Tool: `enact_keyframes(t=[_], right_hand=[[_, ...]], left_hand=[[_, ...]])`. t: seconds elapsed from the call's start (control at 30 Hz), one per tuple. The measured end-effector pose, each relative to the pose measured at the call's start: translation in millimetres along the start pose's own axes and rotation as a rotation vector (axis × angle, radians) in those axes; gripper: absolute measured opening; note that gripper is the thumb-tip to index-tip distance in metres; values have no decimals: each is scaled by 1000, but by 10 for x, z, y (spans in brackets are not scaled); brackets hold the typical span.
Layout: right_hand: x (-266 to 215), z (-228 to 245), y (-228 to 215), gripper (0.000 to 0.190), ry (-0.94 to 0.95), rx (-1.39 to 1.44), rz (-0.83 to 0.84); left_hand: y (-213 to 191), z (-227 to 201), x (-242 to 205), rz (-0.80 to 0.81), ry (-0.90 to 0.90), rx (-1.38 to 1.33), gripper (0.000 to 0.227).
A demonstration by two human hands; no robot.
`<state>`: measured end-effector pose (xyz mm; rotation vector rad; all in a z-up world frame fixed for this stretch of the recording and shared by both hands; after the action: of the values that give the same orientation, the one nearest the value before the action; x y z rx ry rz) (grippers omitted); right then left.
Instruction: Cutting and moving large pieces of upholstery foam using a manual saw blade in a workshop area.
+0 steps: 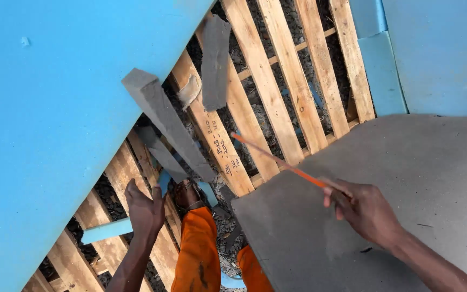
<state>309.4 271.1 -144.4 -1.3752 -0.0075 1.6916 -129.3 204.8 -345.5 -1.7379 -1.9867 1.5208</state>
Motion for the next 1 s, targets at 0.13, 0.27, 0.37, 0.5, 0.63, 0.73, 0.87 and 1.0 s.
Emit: enact_keyframes(t=[0.13,0.27,0.37,0.5,0.63,0.73,0.87,1.0], right_hand=[[901,-47,-125,53,-167,-43,-288],[2022,377,271,33,-383,176,-351],[2331,567,739,32,-477,229,-346],[1279,784,1379,32,-600,27,-75],[407,213,1649,41,-491,-311,280],[169,528,1133,42,-306,-249,271],[852,611,859,41,-236,-212,-40],[1615,586,1181,50,-286,-112,-220]], left_hand=[[77,-71,-50,-14,16,-101,87],[354,-280,69,33,-14,-108,70],[509,-451,63,62,28,-76,64],[202,-746,11,-218,149,-64,30],[-450,-1054,111,-675,458,131,26],[-636,-772,278,-544,241,296,77],[-232,-323,439,-462,93,108,96],[-33,-580,307,-359,376,17,82]])
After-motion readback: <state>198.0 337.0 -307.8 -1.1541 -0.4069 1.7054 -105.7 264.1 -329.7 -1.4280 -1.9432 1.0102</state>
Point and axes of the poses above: each hand's wrist, its own x-axis towards the middle knuckle, its own y-axis out of the palm, z = x × y, the point moved 2 cm from there along x, towards the middle knuckle, and after that the axes turned 4 degrees about x, right-handed, at the moved point
